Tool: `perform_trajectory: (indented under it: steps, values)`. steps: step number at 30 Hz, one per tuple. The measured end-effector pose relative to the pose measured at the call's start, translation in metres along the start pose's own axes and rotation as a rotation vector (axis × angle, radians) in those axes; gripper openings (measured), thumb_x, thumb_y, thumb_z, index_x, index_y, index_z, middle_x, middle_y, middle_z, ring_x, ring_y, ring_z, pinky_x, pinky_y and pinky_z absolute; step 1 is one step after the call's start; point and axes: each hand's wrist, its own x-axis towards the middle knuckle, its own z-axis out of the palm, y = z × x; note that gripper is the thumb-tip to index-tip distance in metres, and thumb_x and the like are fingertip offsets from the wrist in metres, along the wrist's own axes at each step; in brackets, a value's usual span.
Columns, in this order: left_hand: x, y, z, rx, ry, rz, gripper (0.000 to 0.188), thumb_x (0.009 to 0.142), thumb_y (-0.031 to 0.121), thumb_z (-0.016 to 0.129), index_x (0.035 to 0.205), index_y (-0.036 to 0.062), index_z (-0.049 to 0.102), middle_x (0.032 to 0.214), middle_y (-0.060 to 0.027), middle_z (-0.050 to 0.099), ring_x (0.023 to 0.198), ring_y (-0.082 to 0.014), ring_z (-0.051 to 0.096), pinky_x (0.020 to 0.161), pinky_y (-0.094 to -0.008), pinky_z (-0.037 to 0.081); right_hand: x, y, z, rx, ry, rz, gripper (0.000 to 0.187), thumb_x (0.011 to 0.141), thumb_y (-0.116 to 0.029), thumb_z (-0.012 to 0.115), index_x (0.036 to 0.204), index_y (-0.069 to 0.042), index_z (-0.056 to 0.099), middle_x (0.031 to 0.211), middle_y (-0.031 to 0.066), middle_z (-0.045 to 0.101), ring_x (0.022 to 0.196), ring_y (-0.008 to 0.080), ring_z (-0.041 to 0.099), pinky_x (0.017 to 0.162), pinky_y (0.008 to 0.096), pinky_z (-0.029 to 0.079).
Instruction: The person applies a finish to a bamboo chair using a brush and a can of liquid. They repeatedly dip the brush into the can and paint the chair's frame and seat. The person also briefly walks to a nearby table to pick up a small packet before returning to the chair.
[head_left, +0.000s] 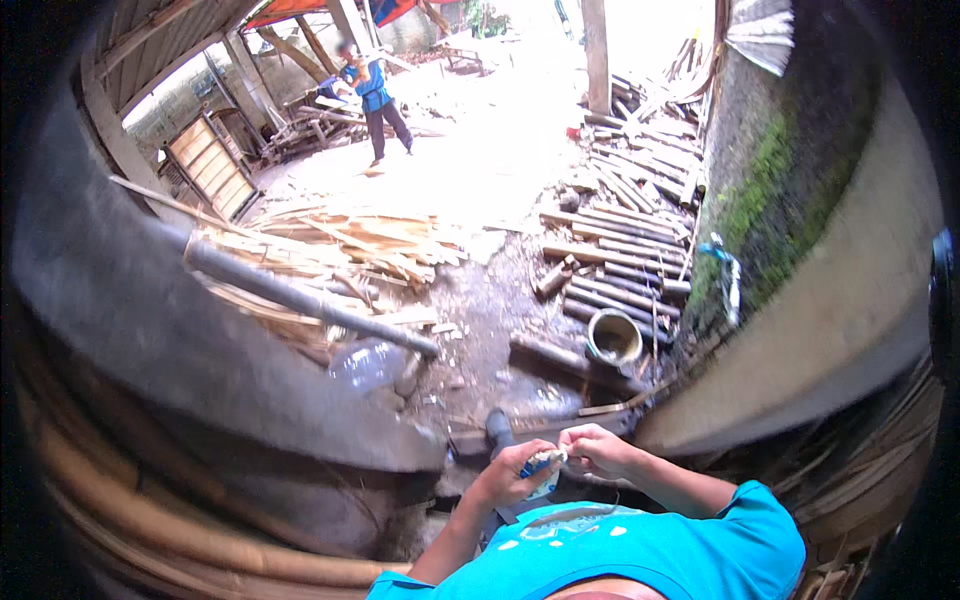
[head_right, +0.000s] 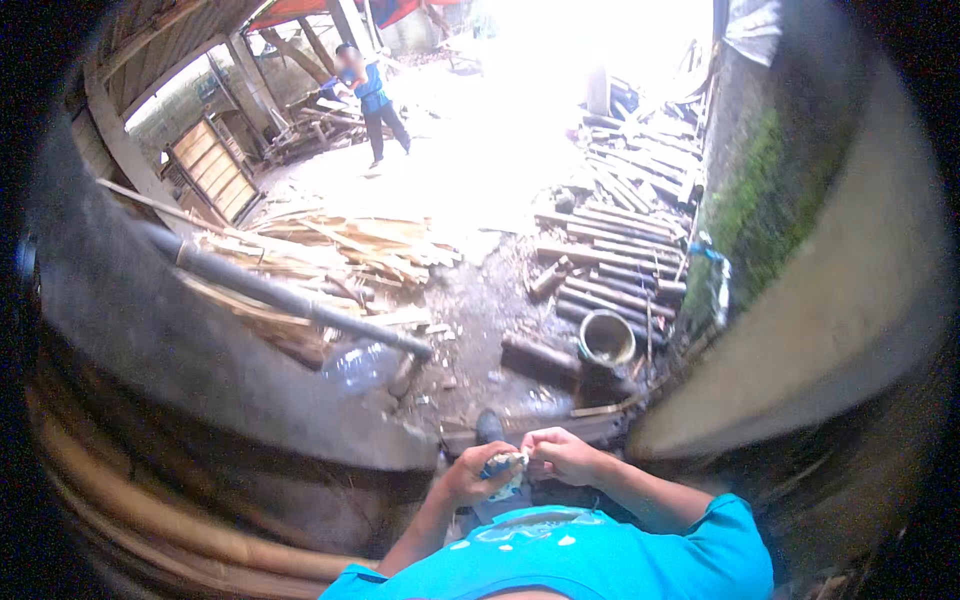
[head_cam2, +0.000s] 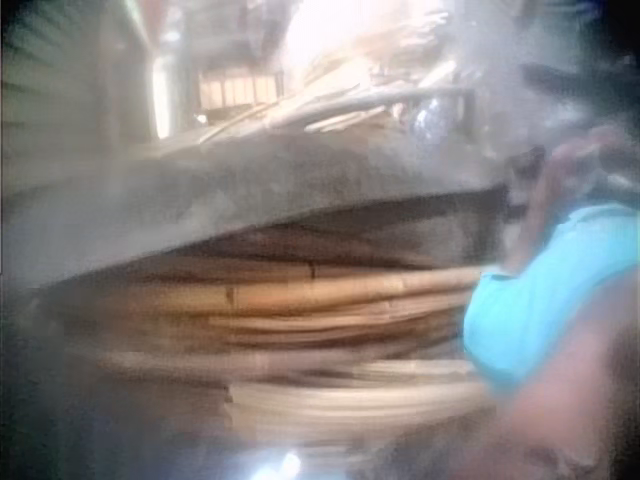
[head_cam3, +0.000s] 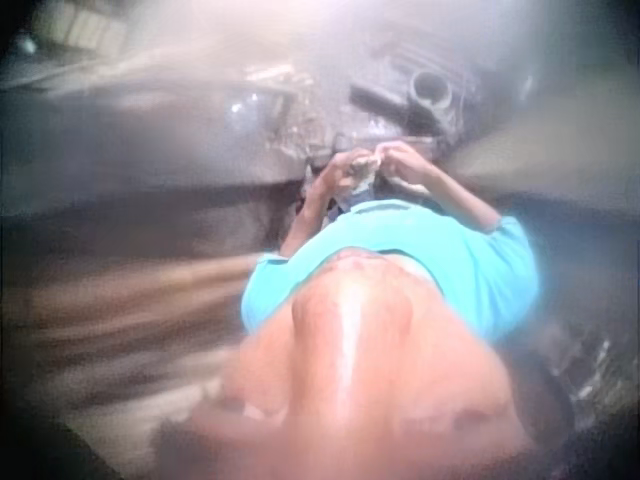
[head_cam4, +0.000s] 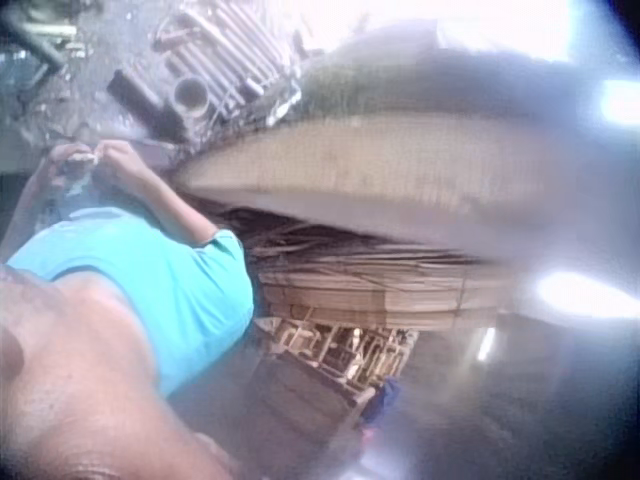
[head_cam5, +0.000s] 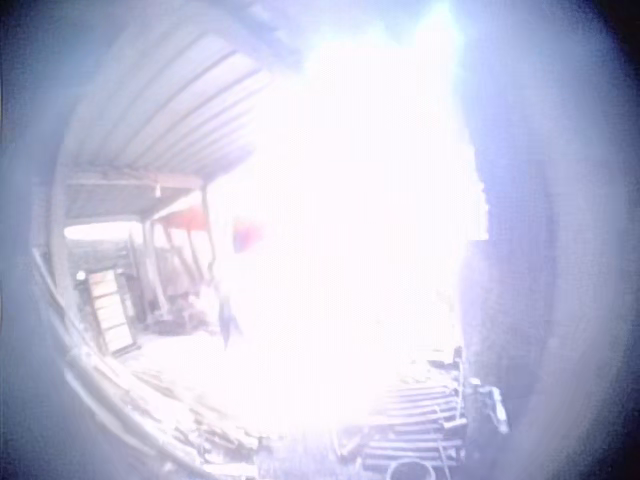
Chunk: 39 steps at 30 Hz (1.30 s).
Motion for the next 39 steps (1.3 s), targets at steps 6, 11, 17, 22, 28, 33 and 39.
perform_trajectory:
  steps: [6, 11, 17, 22, 28, 33, 39]
  values:
    - [0.131, -0.042, -0.181, -0.020, 0.020, 0.149, 0.024, 0.086, 0.010, 0.070, 0.107, 0.0016, 0.065, 0.108, -0.0116, 0.065, 0.102, -0.0203, 0.062, 0.088, -0.0344, 0.049, 0.152, -0.161, 0.000, -1.000, 0.064, -0.146, 0.019, 0.094, -0.019, 0.064, 0.101, -0.001, 0.067, 0.082, 0.0027, 0.066, 0.076, 0.0083, 0.058, 0.067, 0.0289, 0.048]
    - [0.182, -0.004, -0.298, -0.044, -0.042, -0.154, 0.024, 0.087, 0.017, 0.071, 0.105, 0.0014, 0.067, 0.095, -0.0091, 0.069, 0.090, -0.0162, 0.065, 0.082, -0.0303, 0.050, 0.253, -0.263, 0.052, -1.267, 0.040, -0.214, 0.014, 0.089, -0.013, 0.063, 0.096, -0.001, 0.064, 0.083, 0.0156, 0.066, 0.076, 0.0270, 0.065, 0.072, 0.0380, 0.051]
    - [0.232, 0.005, -0.381, -0.154, -0.069, -0.167, 0.024, 0.092, 0.022, 0.067, 0.100, -0.0001, 0.068, 0.087, -0.0097, 0.069, 0.081, -0.0138, 0.063, 0.072, -0.0291, 0.049, 0.331, -0.328, 0.056, -1.258, -0.106, -0.153, 0.022, 0.092, -0.024, 0.063, 0.090, -0.001, 0.062, 0.077, 0.0152, 0.063, 0.070, 0.0280, 0.062, 0.064, 0.0399, 0.047]
    - [0.287, -0.001, -0.445, -0.175, -0.083, -0.223, 0.025, 0.093, 0.023, 0.064, 0.098, -0.0008, 0.067, 0.084, -0.0102, 0.068, 0.078, -0.0147, 0.063, 0.069, -0.0300, 0.048, 0.398, -0.363, 0.030, -1.082, -0.217, -0.086, 0.036, 0.097, -0.035, 0.061, 0.085, -0.001, 0.062, 0.066, 0.0082, 0.056, 0.060, 0.0187, 0.048, 0.057, 0.0348, 0.039]
    - [0.392, -0.024, -0.523, -0.123, -0.235, -0.142, 0.027, 0.092, 0.026, 0.065, 0.093, -0.0013, 0.066, 0.082, -0.0110, 0.066, 0.076, -0.0182, 0.062, 0.069, -0.0309, 0.047, 0.491, -0.431, -0.031, -0.978, -0.326, -0.332, 0.031, 0.098, -0.026, 0.061, 0.080, 0.000, 0.061, 0.065, 0.0100, 0.055, 0.059, 0.0185, 0.045, 0.055, 0.0339, 0.038]
    - [0.521, -0.037, -0.599, -0.026, -0.355, 0.079, 0.021, 0.088, 0.018, 0.066, 0.093, -0.0016, 0.066, 0.080, -0.0140, 0.064, 0.069, -0.0250, 0.062, 0.062, -0.0333, 0.046, 0.566, -0.536, -0.076, -0.914, -0.463, -0.418, 0.031, 0.097, -0.019, 0.060, 0.076, 0.002, 0.057, 0.064, 0.0114, 0.053, 0.057, 0.0201, 0.046, 0.054, 0.0372, 0.037]
    - [0.671, -0.056, -0.673, -0.081, -0.625, 0.143, 0.016, 0.089, 0.013, 0.065, 0.092, -0.0026, 0.066, 0.081, -0.0143, 0.065, 0.068, -0.0265, 0.063, 0.060, -0.0356, 0.047, 0.633, -0.642, -0.132, -0.857, -0.466, -0.433, 0.032, 0.098, -0.019, 0.059, 0.075, 0.003, 0.056, 0.063, 0.0101, 0.052, 0.057, 0.0169, 0.046, 0.055, 0.0352, 0.038]
